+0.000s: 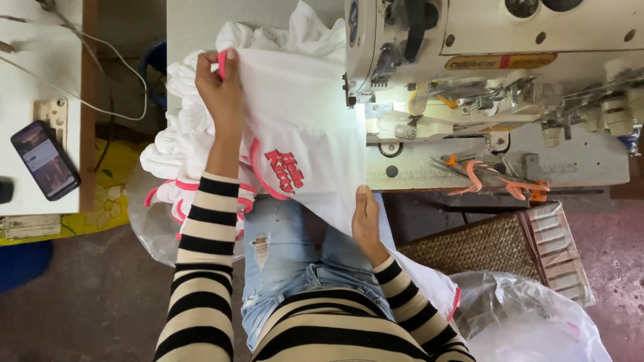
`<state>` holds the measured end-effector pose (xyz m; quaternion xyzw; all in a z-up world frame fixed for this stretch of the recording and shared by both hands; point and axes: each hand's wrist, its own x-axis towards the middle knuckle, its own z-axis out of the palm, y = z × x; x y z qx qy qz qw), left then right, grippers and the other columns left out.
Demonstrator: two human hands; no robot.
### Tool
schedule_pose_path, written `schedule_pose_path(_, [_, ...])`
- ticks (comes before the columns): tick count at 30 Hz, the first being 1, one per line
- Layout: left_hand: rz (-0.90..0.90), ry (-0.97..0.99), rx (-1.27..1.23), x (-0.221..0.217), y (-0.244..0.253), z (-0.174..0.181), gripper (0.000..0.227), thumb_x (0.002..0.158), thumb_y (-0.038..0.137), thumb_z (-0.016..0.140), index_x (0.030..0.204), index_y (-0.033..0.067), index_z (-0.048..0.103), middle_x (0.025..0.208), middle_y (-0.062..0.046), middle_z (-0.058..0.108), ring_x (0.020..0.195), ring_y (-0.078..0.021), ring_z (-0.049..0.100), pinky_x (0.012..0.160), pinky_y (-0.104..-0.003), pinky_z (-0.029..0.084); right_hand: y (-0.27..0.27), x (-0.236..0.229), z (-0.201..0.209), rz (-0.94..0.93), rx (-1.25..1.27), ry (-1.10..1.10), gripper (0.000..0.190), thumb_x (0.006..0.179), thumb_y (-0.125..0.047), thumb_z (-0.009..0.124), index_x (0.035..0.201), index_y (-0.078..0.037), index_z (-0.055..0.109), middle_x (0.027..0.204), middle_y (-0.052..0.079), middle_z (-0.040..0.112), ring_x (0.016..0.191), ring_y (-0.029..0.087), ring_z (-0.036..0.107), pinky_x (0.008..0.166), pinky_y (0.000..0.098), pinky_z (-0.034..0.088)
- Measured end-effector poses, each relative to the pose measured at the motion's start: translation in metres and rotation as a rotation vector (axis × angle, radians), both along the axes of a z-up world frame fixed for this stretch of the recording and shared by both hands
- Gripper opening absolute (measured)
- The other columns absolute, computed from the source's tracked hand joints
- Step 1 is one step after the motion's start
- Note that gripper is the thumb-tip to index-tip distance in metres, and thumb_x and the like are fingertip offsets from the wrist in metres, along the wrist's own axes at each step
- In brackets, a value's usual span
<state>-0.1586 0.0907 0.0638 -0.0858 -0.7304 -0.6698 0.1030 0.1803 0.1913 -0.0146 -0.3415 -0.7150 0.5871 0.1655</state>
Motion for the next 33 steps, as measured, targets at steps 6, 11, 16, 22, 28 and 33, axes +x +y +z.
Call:
schedule_pose_path(6, [-0.043,-0.328,0.291,0.004,0.011,0.057,0.022,0.099,0.026,0.068,0.084,0.0152,0.056,0.058,0.01,0.035,0.049,-0.0038,0.026,0.047,-0.024,0.027,0.011,-0.034,0.022,-0.011,0.017,0.016,0.04,0.111,-0.042,0.032,0.079,-0.018,0.029,0.074,-0.005,0.025,0.066,0.009,0.026,0.063,0.0312,0.024])
schedule_pose_path(11, [-0.1,0.11,-0.022,0.116,-0.004,0.054,0.053,0.102,0.026,0.057,0.146,0.0104,0.033,0.13,-0.008,0.039,0.122,-0.0226,0.037,0.106,-0.039,0.037,0.025,-0.062,-0.006,-0.03,0.072,0.048,0.043,0.113,-0.041,0.032,0.083,-0.012,0.041,0.073,0.003,0.042,0.071,0.014,0.041,0.07,0.0348,0.038])
schedule_pose_path(16, [-0.099,0.161,-0.763,0.2,-0.053,-0.067,0.109,0.068,0.024,0.092,0.149,-0.0168,0.03,0.157,-0.045,0.022,0.147,-0.0604,0.02,0.122,-0.064,0.018,0.039,-0.082,-0.023,-0.055,0.146,0.05,0.047,0.116,-0.04,0.031,0.089,-0.008,0.051,0.072,0.011,0.056,0.074,0.018,0.052,0.076,0.0388,0.05])
schedule_pose_path(22, [0.009,-0.011,-0.501,0.2,-0.096,-0.091,0.018,0.092,0.007,0.071,0.107,0.0059,0.063,0.088,-0.016,0.066,0.077,-0.0388,0.067,0.067,-0.042,0.055,0.047,-0.079,-0.034,-0.071,0.184,0.124,0.045,0.116,-0.039,0.032,0.095,-0.007,0.055,0.084,0.017,0.063,0.084,0.019,0.058,0.085,0.0392,0.051])
schedule_pose_path(28, [0.024,-0.177,-0.328,0.178,-0.088,-0.05,0.013,0.1,0.019,0.071,0.1,0.0112,0.06,0.074,-0.01,0.063,0.066,-0.0219,0.054,0.062,-0.035,0.047,0.005,-0.009,0.04,-0.075,-0.083,-0.122,0.065,0.111,-0.047,0.038,0.143,0.008,0.051,0.148,0.034,0.048,0.141,0.041,0.044,0.122,0.0508,0.031])
schedule_pose_path(33, [0.021,-0.07,-0.311,0.153,-0.074,-0.033,0.016,0.102,0.021,0.071,0.102,0.0109,0.059,0.077,-0.011,0.062,0.067,-0.0249,0.057,0.068,-0.039,0.052,-0.018,0.044,0.031,0.086,-0.288,0.043,0.047,0.116,-0.04,0.023,0.079,-0.017,0.04,0.066,-0.004,0.039,0.054,0.01,0.041,0.051,0.023,0.041])
